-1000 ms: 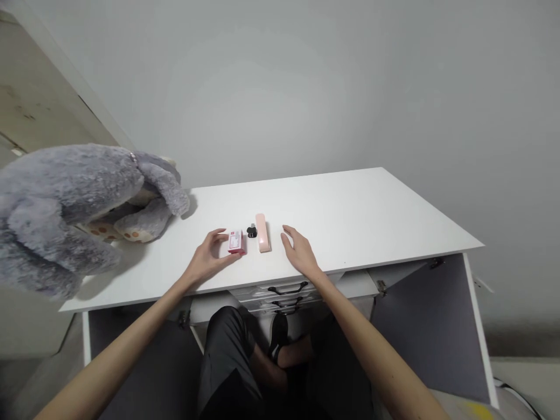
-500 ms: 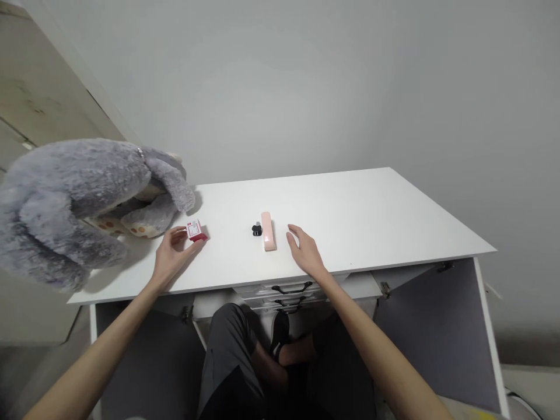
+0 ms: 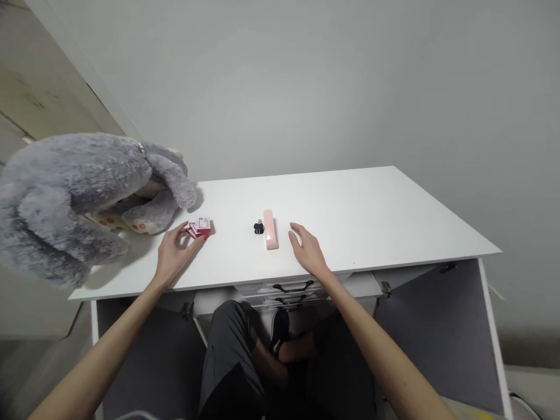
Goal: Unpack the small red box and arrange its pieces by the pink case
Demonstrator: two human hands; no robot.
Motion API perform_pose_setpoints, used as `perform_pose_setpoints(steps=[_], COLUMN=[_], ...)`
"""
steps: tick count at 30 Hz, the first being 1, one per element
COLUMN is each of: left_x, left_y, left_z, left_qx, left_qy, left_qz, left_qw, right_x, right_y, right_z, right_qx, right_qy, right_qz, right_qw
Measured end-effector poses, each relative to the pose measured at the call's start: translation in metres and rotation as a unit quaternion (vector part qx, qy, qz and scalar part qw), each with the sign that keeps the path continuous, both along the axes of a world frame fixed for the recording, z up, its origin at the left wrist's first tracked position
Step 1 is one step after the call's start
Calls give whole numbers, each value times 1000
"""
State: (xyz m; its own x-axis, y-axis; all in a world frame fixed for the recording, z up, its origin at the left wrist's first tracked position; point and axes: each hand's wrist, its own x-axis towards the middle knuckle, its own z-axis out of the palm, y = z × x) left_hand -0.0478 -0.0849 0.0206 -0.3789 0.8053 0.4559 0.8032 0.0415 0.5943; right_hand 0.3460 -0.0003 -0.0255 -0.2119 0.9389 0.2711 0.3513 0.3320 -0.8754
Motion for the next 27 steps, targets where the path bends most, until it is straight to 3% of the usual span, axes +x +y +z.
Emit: perform_pose_setpoints(steps=[8,16,22,27], left_x=[1,-3,3,56], left_y=[-3,-2,0,11], left_z=[-2,-5,-5,1], left_qx=[8,-30,-1,16], left_qy=[-46,18,139,217], left_qz=[35,28,-47,-184], left_qw=[998,999,989,959], right_x=[0,0,0,0], right_y=[1,1,1,2], right_z=[-1,-1,-1,-1], right_qx=[-2,3,8,19], right_qy=[-3,-4,-6,-11], right_qz=[0,-3,-4,-3], right_qw=[1000,1000,1000,1000])
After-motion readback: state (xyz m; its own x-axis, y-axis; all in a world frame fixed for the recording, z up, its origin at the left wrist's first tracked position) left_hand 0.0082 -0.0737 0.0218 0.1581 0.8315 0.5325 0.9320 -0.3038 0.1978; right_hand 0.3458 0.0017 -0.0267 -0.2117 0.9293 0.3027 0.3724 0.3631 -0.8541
